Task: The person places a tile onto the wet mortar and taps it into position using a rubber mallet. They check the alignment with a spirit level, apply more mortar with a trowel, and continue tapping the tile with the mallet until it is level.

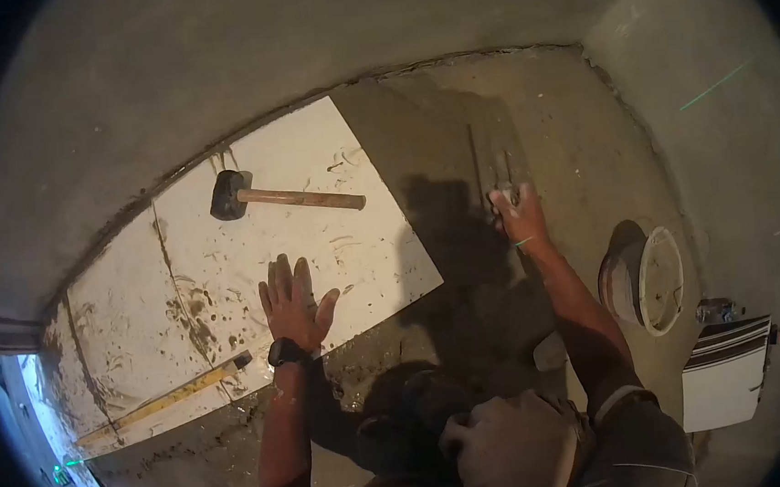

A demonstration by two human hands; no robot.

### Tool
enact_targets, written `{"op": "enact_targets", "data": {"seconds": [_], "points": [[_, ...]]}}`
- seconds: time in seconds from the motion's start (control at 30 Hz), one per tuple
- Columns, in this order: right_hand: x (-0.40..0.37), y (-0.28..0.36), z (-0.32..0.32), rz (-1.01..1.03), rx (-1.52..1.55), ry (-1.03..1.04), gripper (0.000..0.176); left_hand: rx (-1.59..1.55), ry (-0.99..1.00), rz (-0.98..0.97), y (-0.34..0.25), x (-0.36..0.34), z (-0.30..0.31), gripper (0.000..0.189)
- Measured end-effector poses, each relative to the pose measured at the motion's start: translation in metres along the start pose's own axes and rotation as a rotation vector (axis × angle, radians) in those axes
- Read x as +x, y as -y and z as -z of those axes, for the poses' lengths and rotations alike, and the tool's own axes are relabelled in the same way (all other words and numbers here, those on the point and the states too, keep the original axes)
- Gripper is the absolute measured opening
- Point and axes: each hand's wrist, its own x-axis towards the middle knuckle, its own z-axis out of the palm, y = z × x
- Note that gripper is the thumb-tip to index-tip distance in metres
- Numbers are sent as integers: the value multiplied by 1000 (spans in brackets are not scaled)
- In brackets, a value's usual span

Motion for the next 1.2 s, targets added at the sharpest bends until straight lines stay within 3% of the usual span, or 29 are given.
{"op": "enact_targets", "data": {"seconds": [0.03,0.13,0.3,0.5,0.6,0.67,0.77,0.87,1.0,1.07,1.13,1.2], "points": [[9,40,-15,-27,94,80,31,-5,3,11,0,-2,1,84],[61,85,-68,74,-27,201,32,3,0,3,-1,-1,3,83],[125,134,-141,38,-22,353,32,-15,15,10,-2,0,5,80],[143,153,-175,65,-164,376,36,11,25,10,0,-1,3,82],[157,147,-186,111,-320,389,46,18,-10,-12,1,-2,0,82],[157,147,-187,297,-535,438,55,15,11,-13,0,-1,2,82],[122,169,-178,189,-657,476,42,17,10,-14,-1,0,1,81],[96,157,-158,119,-581,518,42,42,-25,-15,1,-1,-4,82],[31,120,-109,176,-572,422,43,38,-30,-15,2,-2,-6,83],[-18,110,-79,145,-612,453,44,34,-41,-18,3,-2,-8,81],[-46,70,-48,228,-840,564,36,32,-43,-21,4,-3,-9,81],[-102,63,-26,209,-652,427,36,30,-42,-24,3,-2,-9,81]]}}
